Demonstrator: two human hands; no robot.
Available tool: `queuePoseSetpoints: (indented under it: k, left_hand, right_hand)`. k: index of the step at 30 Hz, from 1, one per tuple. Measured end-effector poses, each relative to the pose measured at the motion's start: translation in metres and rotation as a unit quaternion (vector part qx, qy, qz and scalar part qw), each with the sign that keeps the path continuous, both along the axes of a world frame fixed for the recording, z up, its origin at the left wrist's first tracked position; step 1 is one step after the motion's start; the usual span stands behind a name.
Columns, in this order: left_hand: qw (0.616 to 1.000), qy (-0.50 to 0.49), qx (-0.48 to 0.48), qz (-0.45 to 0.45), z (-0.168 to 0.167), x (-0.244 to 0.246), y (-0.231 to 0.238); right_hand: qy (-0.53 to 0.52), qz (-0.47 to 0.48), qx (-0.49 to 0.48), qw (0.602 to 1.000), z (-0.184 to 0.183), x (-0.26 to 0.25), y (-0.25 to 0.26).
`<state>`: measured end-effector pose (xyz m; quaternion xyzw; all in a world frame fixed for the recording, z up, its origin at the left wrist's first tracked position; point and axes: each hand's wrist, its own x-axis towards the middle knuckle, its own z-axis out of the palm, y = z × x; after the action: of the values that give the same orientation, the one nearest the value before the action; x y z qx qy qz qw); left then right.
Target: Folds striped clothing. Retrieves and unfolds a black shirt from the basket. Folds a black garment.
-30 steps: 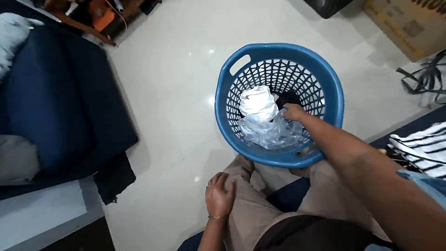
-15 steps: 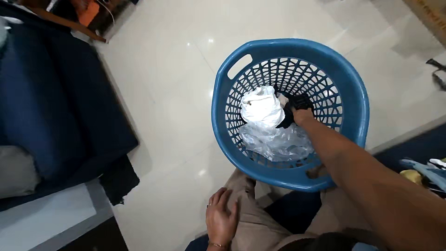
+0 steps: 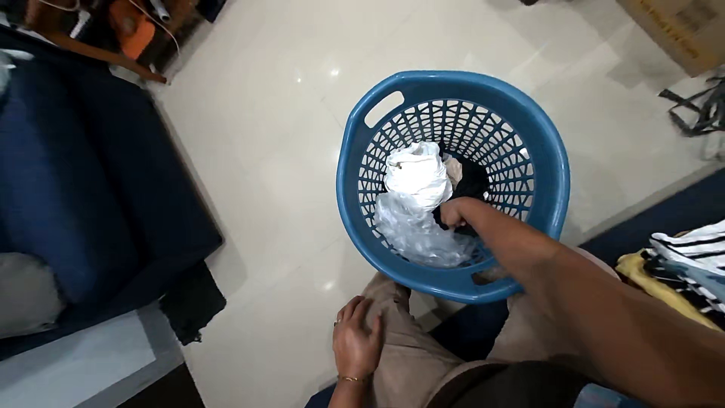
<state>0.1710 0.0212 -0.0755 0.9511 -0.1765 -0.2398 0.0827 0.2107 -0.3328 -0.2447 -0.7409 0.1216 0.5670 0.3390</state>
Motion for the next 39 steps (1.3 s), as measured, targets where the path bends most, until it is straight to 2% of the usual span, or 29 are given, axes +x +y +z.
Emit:
queuePoseSetpoints:
  k: [7, 20, 26, 30, 32, 35, 37, 39]
  left_hand:
    - [1.0, 0.005, -0.008, -0.001, 0.003, -0.001, -0.002]
    - [1.0, 0.006, -0.013, -0.003, 0.003, -0.001, 0.001]
    - [1.0, 0.018, -0.005, 0.002, 0.006, -0.002, -0.001]
    - [0.999, 0.037, 0.009, 0.008, 0.011, -0.001, -0.005]
    - [0.999, 0.043, 0.013, 0.009, 0.014, -0.002, -0.007]
    - [0.999, 0.047, 0.017, 0.01, 0.019, -0.003, -0.011]
    - [0.998, 0.049, 0.026, 0.012, 0.021, -0.006, -0.012]
    - [0.998, 0.056, 0.033, 0.013, 0.023, -0.008, -0.013]
  right_hand:
    - [-0.062, -0.025, 0.097, 0.993, 0.028, -0.001, 0.032]
    - [-0.062, 0.022, 0.025, 0.998, 0.036, -0.011, 0.058]
    - [-0.075, 0.054, 0.01, 0.996, 0.04, -0.018, 0.042]
    - [-0.202, 0.047, -0.038, 0.978, 0.053, -0.033, -0.002]
    - [-0.273, -0.039, -0.014, 0.961, 0.08, -0.042, -0.038]
    - [-0.351, -0.204, 0.054, 0.912, 0.136, -0.066, -0.084]
    - [-0.381, -0.296, 0.103, 0.87, 0.163, -0.088, -0.103]
    - [-0.415, -0.383, 0.164, 0.809, 0.183, -0.109, -0.114]
